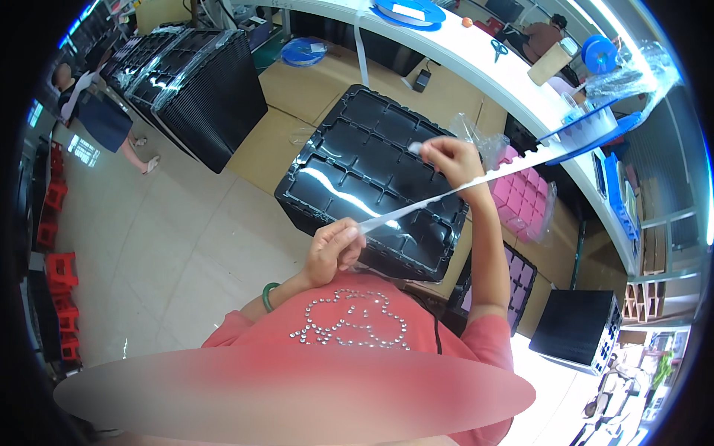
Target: The person assembles foam pads and black enclosures into plastic trays by hand, then secures the components in place with tape strips from a tape reel.
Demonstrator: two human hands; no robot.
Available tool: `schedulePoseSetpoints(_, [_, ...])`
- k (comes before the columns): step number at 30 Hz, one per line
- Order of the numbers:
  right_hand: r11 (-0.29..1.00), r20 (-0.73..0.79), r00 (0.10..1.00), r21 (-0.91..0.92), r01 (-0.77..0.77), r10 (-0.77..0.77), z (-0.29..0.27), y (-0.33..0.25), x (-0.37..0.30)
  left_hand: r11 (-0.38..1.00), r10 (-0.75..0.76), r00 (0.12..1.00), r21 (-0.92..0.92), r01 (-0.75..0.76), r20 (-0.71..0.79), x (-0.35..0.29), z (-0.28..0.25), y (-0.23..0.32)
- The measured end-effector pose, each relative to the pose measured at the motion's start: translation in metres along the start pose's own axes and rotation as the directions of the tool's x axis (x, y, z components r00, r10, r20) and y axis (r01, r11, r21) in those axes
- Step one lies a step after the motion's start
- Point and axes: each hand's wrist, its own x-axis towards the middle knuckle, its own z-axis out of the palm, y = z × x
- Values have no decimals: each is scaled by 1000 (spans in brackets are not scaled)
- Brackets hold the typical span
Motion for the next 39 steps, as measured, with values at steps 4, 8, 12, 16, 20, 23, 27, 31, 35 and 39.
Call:
schedulePoseSetpoints(4, [999, 89, 996, 44, -18, 14, 9, -9, 39, 840, -180, 952, -464, 280, 249, 11, -10, 15])
schedulePoseSetpoints(8, [980, 52, 992, 158, -119, 112, 6, -24, -6, 816, -176, 960, -514, 265, 217, 16, -21, 18])
schedulePoseSetpoints(12, [952, -5, 980, 235, -193, 200, -29, 6, -96, 825, -176, 962, -502, 260, 209, 20, -23, 19])
schedulePoseSetpoints(16, [831, 134, 883, 301, -468, 450, -38, 32, -211, 862, -189, 957, -430, 268, 219, 24, -28, 22])
schedulePoseSetpoints(20, [451, 98, 512, -633, -629, 853, -11, 80, -304, 847, -237, 941, -422, 322, 244, 32, -28, 24])
schedulePoseSetpoints(23, [816, 3, 915, -453, -358, 402, -13, 48, -259, 836, -270, 928, -416, 358, 257, 31, -26, 23])
schedulePoseSetpoints(27, [997, -226, 974, -76, -20, 2, 0, 0, -161, 809, -316, 893, -401, 431, 322, 29, -22, 21])
schedulePoseSetpoints(31, [806, 84, 967, 573, 150, -240, 20, -27, -75, 684, -375, 817, -464, 563, 438, 26, -22, 21])
schedulePoseSetpoints(35, [724, 183, 798, 568, 392, -575, 21, -31, -26, 615, -391, 780, -492, 617, 489, 21, -24, 28])
schedulePoseSetpoints(39, [881, 121, 897, 282, 380, -426, 25, -43, 17, 847, -384, 900, -308, 432, 206, 27, -23, 54])
